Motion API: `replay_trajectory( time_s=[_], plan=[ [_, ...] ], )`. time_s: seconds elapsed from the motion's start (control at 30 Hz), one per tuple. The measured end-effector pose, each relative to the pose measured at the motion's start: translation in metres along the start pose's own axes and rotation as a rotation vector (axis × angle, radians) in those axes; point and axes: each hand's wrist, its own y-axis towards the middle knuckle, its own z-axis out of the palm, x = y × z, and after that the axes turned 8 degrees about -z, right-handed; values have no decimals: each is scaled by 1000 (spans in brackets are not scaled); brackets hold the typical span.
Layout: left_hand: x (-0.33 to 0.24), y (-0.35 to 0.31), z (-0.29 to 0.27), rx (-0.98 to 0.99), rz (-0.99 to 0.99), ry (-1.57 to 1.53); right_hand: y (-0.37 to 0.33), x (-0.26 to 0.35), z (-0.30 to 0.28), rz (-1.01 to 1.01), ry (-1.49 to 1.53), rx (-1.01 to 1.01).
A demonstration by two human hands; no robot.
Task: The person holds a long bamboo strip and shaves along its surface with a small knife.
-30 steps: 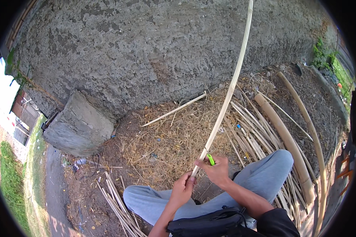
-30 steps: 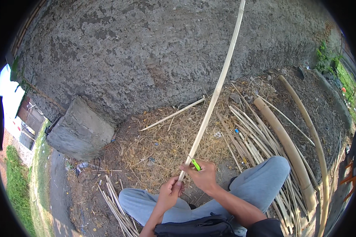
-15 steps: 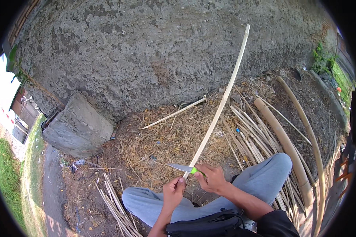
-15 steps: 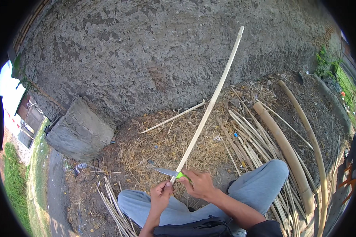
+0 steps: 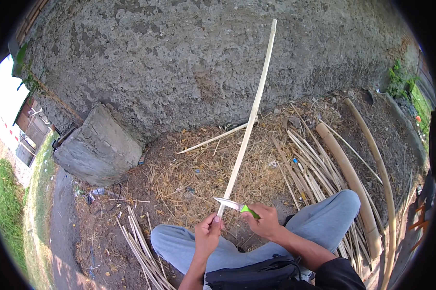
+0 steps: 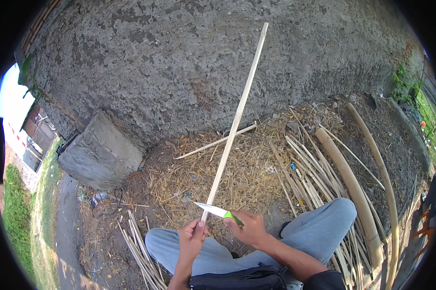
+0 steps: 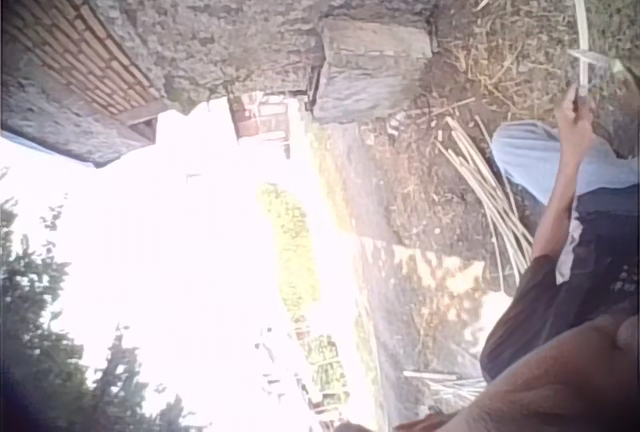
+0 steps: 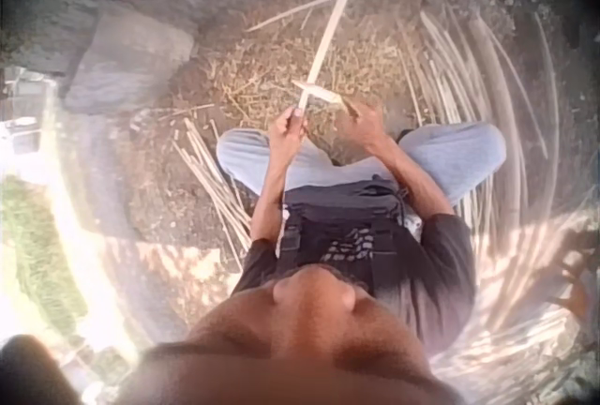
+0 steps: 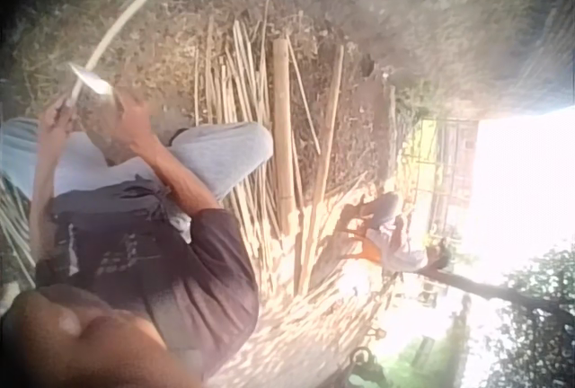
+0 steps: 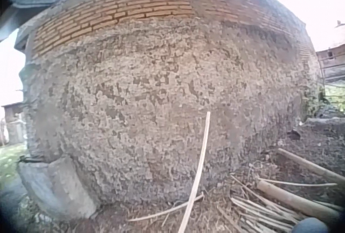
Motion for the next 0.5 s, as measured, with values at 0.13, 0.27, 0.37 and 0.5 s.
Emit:
replay_trajectory(
  time_s=[0.13, 0.27, 0.37, 0.5],
  plan=[
    [4, -2, -4, -16, 111, 243, 16, -19, -16, 415, 233, -186],
    [3, -6, -10, 37, 120, 421, 33, -39, -29, 769, 678, -368],
    [0, -6, -7, 61, 166, 503, 47, -41, -43, 855, 939, -423],
    [1, -4, -4, 84, 327, 661, 44, -49, -47, 834, 964, -397]
  ],
)
